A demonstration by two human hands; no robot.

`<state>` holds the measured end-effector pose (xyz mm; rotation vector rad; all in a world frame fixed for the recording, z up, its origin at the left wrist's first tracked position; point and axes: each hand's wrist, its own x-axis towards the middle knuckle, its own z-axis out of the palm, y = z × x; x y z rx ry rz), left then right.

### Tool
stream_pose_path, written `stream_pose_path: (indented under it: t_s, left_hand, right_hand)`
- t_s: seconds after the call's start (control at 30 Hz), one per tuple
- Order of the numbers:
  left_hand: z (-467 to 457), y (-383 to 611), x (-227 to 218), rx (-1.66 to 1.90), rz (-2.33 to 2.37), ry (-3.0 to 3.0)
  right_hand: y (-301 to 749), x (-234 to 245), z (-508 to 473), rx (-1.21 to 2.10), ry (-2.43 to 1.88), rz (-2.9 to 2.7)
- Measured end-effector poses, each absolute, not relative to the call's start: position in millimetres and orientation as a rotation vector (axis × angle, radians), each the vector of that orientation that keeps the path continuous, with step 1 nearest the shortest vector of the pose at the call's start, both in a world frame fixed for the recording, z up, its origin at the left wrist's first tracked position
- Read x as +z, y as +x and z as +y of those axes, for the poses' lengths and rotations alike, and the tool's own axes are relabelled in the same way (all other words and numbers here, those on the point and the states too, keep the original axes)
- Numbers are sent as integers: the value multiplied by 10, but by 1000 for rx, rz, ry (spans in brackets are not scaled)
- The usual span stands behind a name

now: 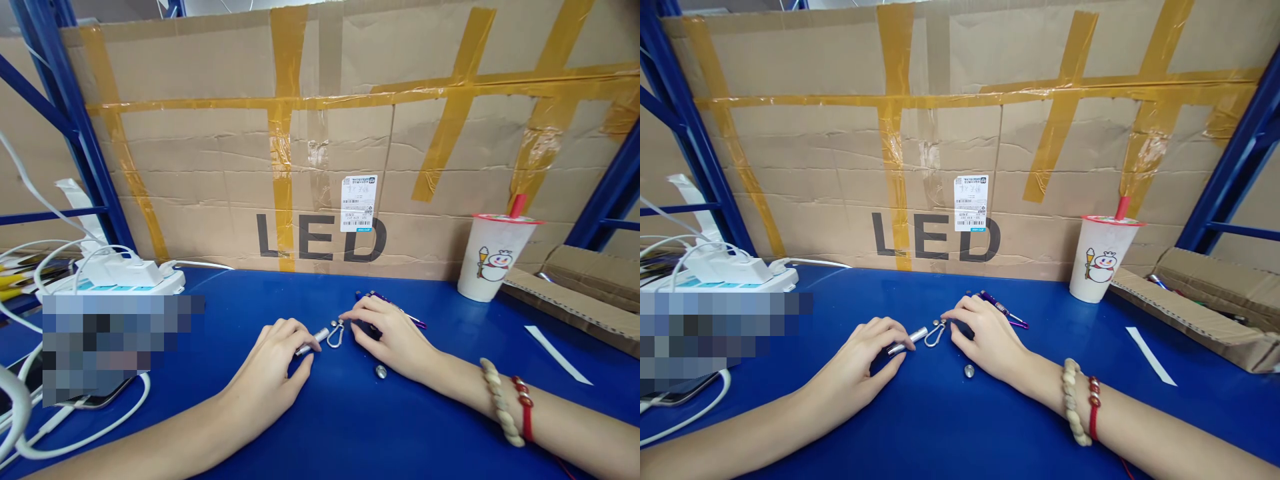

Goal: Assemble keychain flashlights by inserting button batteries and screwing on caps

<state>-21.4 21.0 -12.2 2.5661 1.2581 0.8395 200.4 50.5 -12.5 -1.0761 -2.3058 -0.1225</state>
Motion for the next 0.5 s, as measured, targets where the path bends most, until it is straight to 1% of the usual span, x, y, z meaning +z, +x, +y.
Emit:
stream_pose_path:
  t_s: [0.27,0.5]
  left_hand:
    - [206,-237,-112,842,1235,2536]
    - [218,-236,-96,1064,1153,2337]
  right_hand:
    - [2010,-123,512,-86,-1094,-2363]
    - [2024,-164,542,-92,-1162,-2369]
